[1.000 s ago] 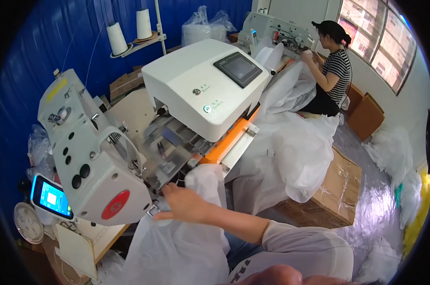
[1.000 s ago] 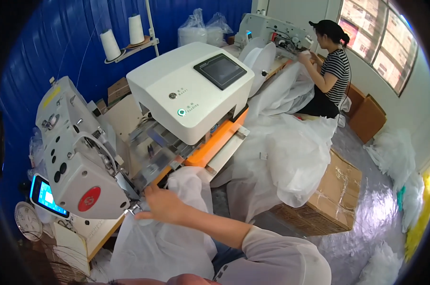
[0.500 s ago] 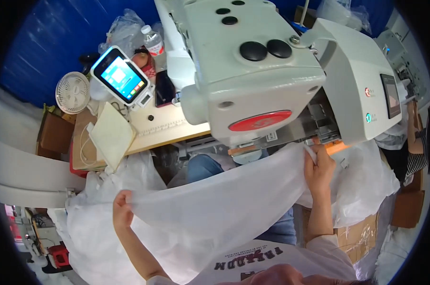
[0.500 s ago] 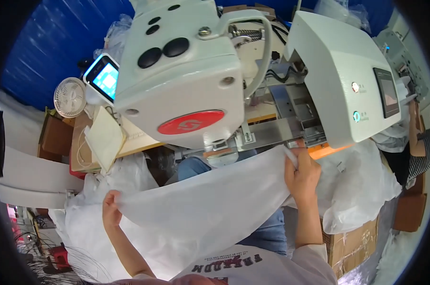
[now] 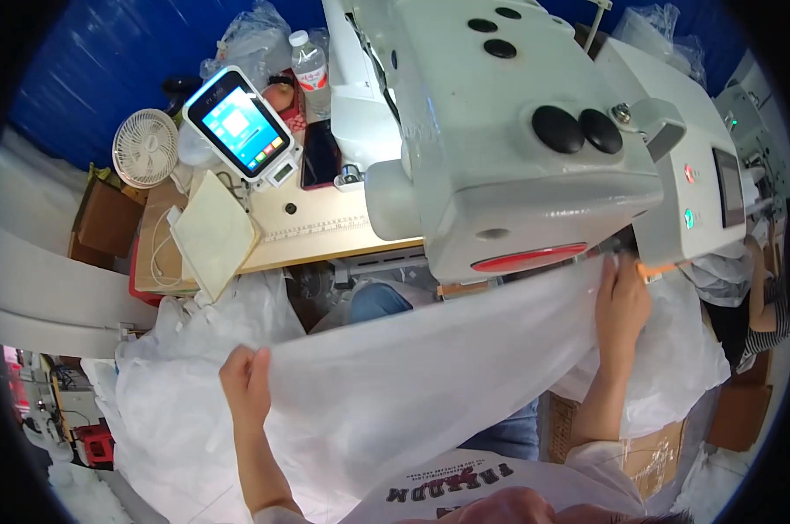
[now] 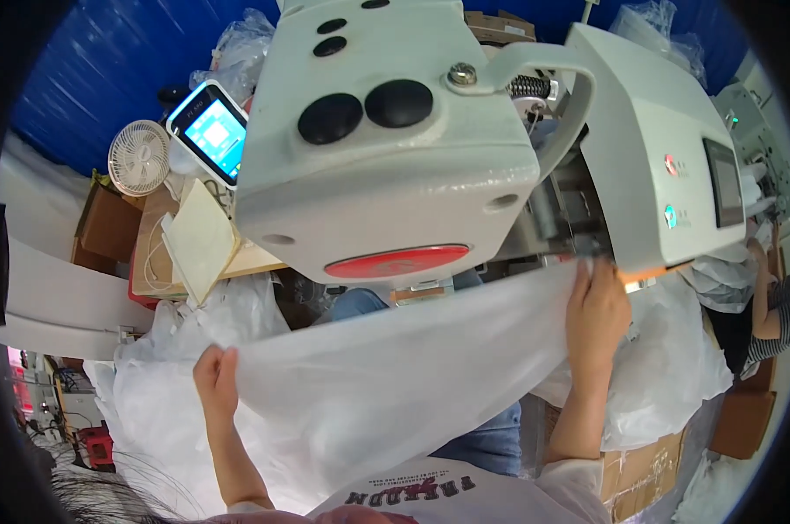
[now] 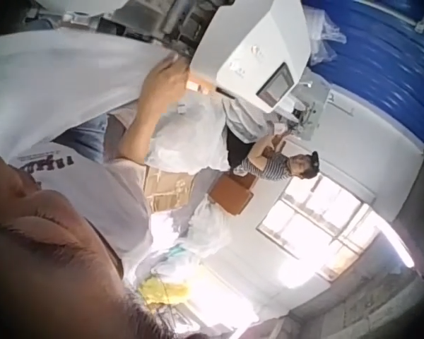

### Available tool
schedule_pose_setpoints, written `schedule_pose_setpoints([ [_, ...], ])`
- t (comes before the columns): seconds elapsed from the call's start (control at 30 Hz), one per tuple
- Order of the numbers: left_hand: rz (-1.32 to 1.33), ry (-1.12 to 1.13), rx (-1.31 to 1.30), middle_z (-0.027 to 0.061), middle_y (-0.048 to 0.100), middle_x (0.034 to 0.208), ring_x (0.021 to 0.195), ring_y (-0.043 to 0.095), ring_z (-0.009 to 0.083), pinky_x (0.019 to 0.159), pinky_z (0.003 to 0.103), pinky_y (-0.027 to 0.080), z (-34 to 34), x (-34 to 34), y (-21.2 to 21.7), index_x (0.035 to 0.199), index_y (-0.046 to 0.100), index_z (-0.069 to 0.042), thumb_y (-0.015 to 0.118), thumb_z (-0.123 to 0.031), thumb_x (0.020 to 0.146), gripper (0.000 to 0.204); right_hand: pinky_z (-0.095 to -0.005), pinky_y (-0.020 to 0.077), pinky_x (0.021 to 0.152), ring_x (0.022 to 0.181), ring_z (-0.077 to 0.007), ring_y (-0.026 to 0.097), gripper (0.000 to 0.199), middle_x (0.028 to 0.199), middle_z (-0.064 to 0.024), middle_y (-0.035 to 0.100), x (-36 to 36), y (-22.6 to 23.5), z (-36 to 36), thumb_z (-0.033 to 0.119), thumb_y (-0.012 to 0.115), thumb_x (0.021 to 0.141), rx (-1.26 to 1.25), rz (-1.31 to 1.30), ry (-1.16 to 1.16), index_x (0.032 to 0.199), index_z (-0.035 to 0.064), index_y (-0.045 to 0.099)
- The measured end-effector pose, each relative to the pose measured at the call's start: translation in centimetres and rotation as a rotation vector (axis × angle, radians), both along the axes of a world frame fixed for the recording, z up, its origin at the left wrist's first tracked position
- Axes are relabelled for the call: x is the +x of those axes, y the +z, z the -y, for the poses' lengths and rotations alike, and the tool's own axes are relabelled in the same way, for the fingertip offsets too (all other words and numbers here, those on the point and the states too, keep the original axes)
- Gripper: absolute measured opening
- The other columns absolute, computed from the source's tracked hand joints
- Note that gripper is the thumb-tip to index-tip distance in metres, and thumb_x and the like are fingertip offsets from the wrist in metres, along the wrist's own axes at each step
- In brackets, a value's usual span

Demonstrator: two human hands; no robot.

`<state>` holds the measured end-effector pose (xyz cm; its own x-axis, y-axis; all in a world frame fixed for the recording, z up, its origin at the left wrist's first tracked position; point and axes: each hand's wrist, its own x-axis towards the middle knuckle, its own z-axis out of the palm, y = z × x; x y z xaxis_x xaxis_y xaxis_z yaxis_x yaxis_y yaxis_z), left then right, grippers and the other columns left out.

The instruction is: Operating an industrial sewing machine to process large pieces of white fabric.

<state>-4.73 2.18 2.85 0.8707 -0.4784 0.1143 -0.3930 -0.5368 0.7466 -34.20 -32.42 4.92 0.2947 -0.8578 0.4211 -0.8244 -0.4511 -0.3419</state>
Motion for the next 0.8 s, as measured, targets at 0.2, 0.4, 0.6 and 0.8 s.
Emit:
schedule_pose_setpoints([
  [0.2,-0.229,-0.041,-0.125,-0.0039,0.041,0.064,0.062,0.033,0.0066,0.052,0.021,0.028,1.5,3.7,-2.8,0.067,0.045,-0.003,0.058,-0.005,0.083,0.021,-0.0464,0.0375,0.076,0.088,-0.0380,0.048,0.015,0.097,-0.0211,0.055,3.0,-1.7,3.8,0.005,0.050,0.081,-0.300,-0.042,0.152,0.092,-0.0043,0.052],
  [0.4,0.068,-0.208,0.177,0.0085,0.054,0.076,0.071,0.050,0.0187,0.061,0.029,0.040,-3.5,1.3,-3.3,0.075,0.055,0.003,0.059,0.000,0.078,0.005,-0.0454,0.0374,0.079,0.092,-0.0373,0.047,0.025,0.095,-0.0192,0.053,0.9,-3.8,4.4,0.007,0.058,0.074,-0.189,0.089,-0.013,0.097,-0.0015,0.053],
  [0.6,-0.165,-0.392,-0.113,0.0081,0.054,0.075,0.070,0.050,0.0203,0.063,0.030,0.042,1.2,7.3,-8.9,0.076,0.056,0.002,0.060,-0.008,0.079,0.011,-0.0438,0.0427,0.079,0.095,-0.0358,0.053,0.028,0.101,-0.0170,0.057,2.0,-3.0,0.6,0.005,0.063,0.068,-0.310,0.361,0.240,0.095,0.0029,0.059],
  [0.8,-0.202,-0.433,-0.193,0.0064,0.054,0.075,0.067,0.050,0.0177,0.059,0.028,0.041,5.5,7.7,-8.8,0.077,0.056,0.000,0.059,-0.010,0.081,0.010,-0.0400,0.0429,0.085,0.099,-0.0340,0.054,0.028,0.102,-0.0150,0.060,1.4,-1.0,-2.1,0.012,0.065,0.073,-0.220,0.272,0.571,0.098,0.0022,0.059],
])
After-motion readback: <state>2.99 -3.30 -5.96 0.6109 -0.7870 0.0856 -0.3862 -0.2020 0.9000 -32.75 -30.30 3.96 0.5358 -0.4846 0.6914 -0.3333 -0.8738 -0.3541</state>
